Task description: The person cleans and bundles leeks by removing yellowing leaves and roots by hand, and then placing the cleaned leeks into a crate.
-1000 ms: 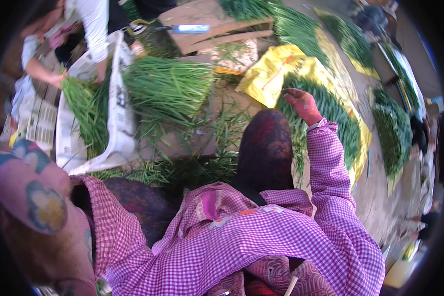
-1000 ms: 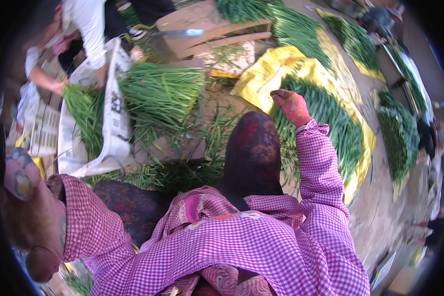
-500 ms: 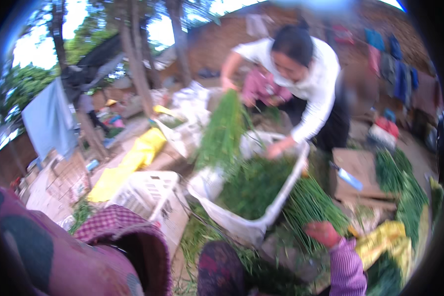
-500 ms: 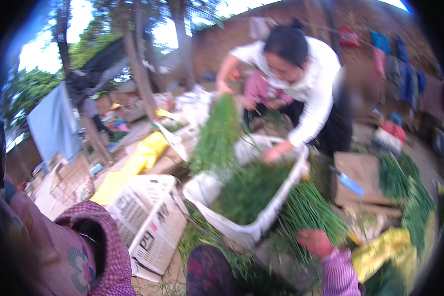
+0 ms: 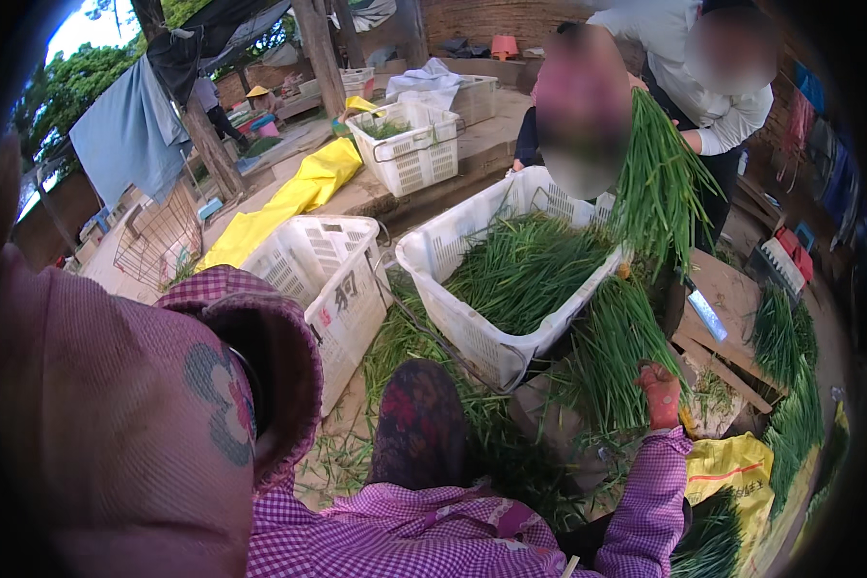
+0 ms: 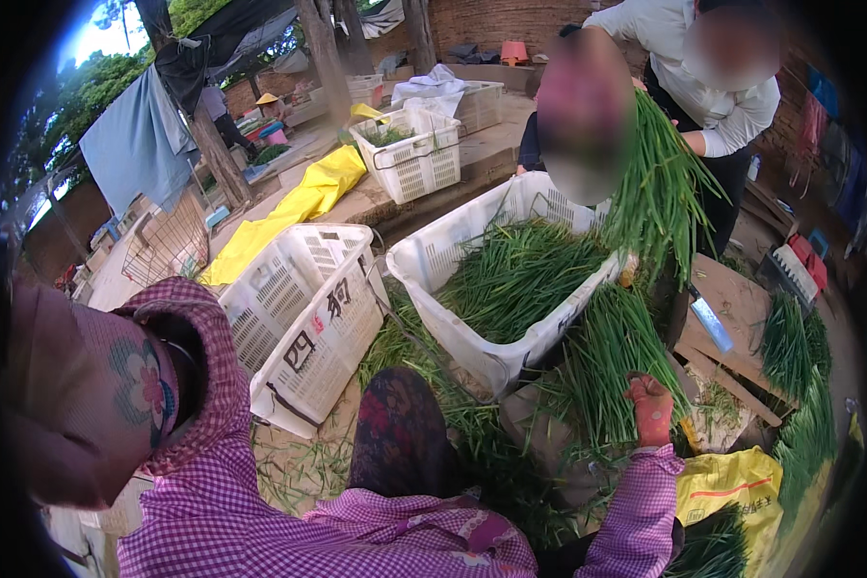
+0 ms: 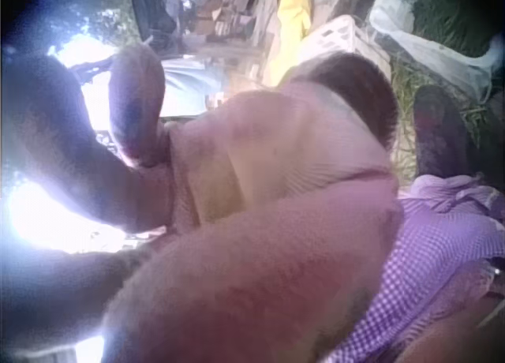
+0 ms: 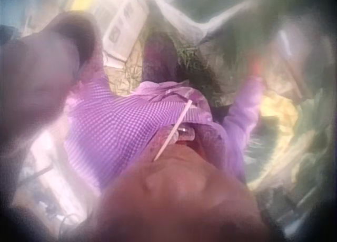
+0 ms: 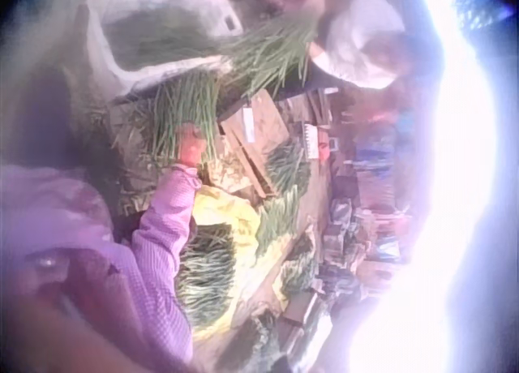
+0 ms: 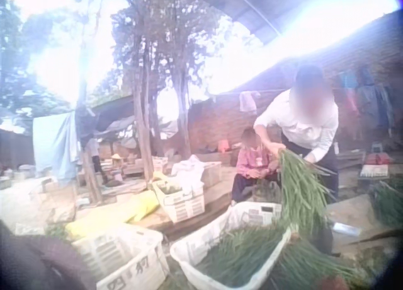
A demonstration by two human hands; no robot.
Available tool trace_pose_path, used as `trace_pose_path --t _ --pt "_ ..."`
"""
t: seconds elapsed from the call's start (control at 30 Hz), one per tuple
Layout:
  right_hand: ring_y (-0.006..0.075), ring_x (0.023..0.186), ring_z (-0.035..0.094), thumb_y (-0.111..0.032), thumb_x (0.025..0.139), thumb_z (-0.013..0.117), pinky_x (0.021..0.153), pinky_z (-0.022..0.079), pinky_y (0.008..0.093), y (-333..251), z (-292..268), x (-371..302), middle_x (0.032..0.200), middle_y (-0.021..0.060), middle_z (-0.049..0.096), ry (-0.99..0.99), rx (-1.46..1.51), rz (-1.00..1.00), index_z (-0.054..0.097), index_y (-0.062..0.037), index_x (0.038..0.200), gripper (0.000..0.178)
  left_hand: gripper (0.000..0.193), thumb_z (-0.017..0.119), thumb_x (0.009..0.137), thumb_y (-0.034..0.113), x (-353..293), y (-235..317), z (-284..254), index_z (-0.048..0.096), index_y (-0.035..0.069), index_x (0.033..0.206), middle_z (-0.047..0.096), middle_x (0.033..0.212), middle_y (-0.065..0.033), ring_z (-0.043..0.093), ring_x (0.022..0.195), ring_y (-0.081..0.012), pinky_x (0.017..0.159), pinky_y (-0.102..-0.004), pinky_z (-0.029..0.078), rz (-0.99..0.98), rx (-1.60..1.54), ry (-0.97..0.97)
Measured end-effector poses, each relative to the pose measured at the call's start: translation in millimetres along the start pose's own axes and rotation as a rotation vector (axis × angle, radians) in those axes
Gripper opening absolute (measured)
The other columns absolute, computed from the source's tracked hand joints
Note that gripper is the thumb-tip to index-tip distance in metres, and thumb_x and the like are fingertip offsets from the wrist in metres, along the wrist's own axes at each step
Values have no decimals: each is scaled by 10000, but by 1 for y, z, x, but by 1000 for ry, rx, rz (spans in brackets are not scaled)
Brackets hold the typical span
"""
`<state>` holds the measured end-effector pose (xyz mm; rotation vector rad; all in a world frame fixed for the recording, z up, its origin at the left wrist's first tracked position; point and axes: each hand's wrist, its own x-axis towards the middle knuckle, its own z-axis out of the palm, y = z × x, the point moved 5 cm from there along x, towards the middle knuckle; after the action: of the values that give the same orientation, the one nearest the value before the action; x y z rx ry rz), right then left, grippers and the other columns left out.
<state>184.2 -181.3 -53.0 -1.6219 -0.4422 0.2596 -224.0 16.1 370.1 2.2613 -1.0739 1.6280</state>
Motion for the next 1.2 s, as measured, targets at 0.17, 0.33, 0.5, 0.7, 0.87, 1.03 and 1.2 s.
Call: trace_pose_path --t 0.17,0.33,0.5,0.7,0.87,1.03,1.2 --pt "110 737 583 -179 844 608 684 479 248 13 -75 -5 858 27 618 211 56 -44 622 -1 950 208 363 562 807 17 -22 -43 60 488 -5 1161 589 1076 -176 607 878 -208 797 -317 500 -178 -107 336" --pt "127 716 620 -198 834 602 618 441 229 -20 -81 -10 875 39 641 413 174 53 620 -1 994 255 267 514 800 -76 -132 -74 231 551 -1 1053 609 993 -106 601 836 -122 759 -232 484 -1051 -543 148" --pt "119 663 611 -165 847 591 581 429 237 -5 -92 -18 874 46 646 468 190 147 628 0 968 208 326 605 789 49 -307 -44 391 550 89 1109 617 894 -10 586 755 -110 594 -230 474 -1990 -1043 -25" --pt "329 974 582 -433 791 589 838 448 408 8 -55 -22 1023 151 629 225 -768 305 595 -73 1097 473 359 592 798 39 -412 -3 466 453 119 1119 564 831 -16 558 648 -137 578 -313 468 -2396 -1151 -9" --pt "348 1003 572 -502 733 631 837 451 438 39 -25 -23 1064 226 586 124 -1052 305 450 5 1193 708 479 563 817 38 -419 1 499 315 103 1220 569 973 -83 591 702 -201 633 -405 479 -2303 -1240 15" --pt "357 1017 567 -485 707 660 871 440 399 64 -4 -26 1087 263 571 33 -754 407 456 61 1204 766 425 634 808 165 -396 7 503 464 62 1184 594 1056 -118 604 852 -274 728 -424 495 -2401 -1358 247" --pt "315 1096 530 -397 735 692 920 400 333 69 9 -30 1153 266 542 7 -118 557 442 140 1204 756 641 739 716 314 -374 -4 484 472 31 1225 563 1140 -138 559 1005 -302 840 -449 470 -2475 -1495 150"
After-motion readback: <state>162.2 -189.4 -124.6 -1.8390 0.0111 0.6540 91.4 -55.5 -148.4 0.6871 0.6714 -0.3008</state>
